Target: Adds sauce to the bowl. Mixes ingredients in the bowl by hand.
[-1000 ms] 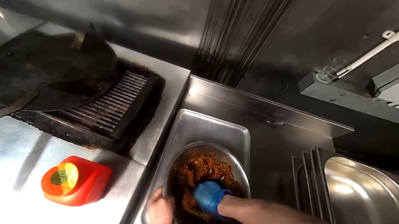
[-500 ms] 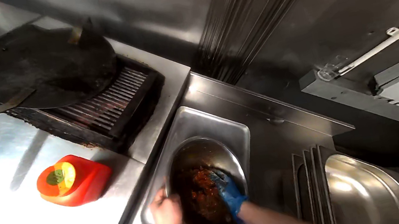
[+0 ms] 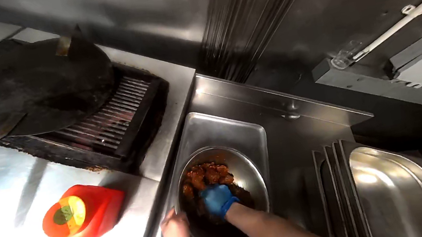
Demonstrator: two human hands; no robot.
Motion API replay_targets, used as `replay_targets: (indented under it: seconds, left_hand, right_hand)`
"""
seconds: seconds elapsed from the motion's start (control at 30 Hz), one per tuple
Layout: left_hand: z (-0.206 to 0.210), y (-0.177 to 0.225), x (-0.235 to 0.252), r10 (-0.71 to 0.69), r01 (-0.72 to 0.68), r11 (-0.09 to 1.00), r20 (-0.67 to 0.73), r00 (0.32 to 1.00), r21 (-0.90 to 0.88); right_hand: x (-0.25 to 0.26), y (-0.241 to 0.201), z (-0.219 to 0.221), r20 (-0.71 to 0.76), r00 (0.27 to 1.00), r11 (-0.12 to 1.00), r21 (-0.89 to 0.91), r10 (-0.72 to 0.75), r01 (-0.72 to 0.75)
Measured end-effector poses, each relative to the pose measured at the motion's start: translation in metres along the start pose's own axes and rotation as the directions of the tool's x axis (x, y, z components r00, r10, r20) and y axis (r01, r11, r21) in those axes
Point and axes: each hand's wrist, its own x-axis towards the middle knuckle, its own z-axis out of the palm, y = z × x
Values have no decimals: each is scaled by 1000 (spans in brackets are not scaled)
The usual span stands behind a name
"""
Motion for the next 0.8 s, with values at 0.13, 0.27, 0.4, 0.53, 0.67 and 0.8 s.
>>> replay_targets:
  seconds: [0.13,0.27,0.4,0.53,0.67,0.8]
  left_hand:
    - [-2,2,11,-31,31,1000,9,999,-2]
    - [-12,8,19,-29,24,999,149,988,33]
    - [-15,10,25,-14,-11,996,262,965,94]
    - [7,8,15,7,-30,995,233,973,96]
    - [10,22,19,-7,-6,992,108,994,124]
    - [10,13,12,-46,32,991,104,994,128]
  right_hand:
    - [-7,-15,-26,275,945,983,-82,179,-163]
    - [-55,-1,-48,182,929,938,71,323,-340]
    - [-35,31,-75,-48,902,803,477,429,-357]
    - [1,-27,-58,48,946,885,342,319,-316]
    - [-34,-15,-10,154,987,996,86,-51,38]
    - [-16,19,-1,186,982,998,62,1,-13]
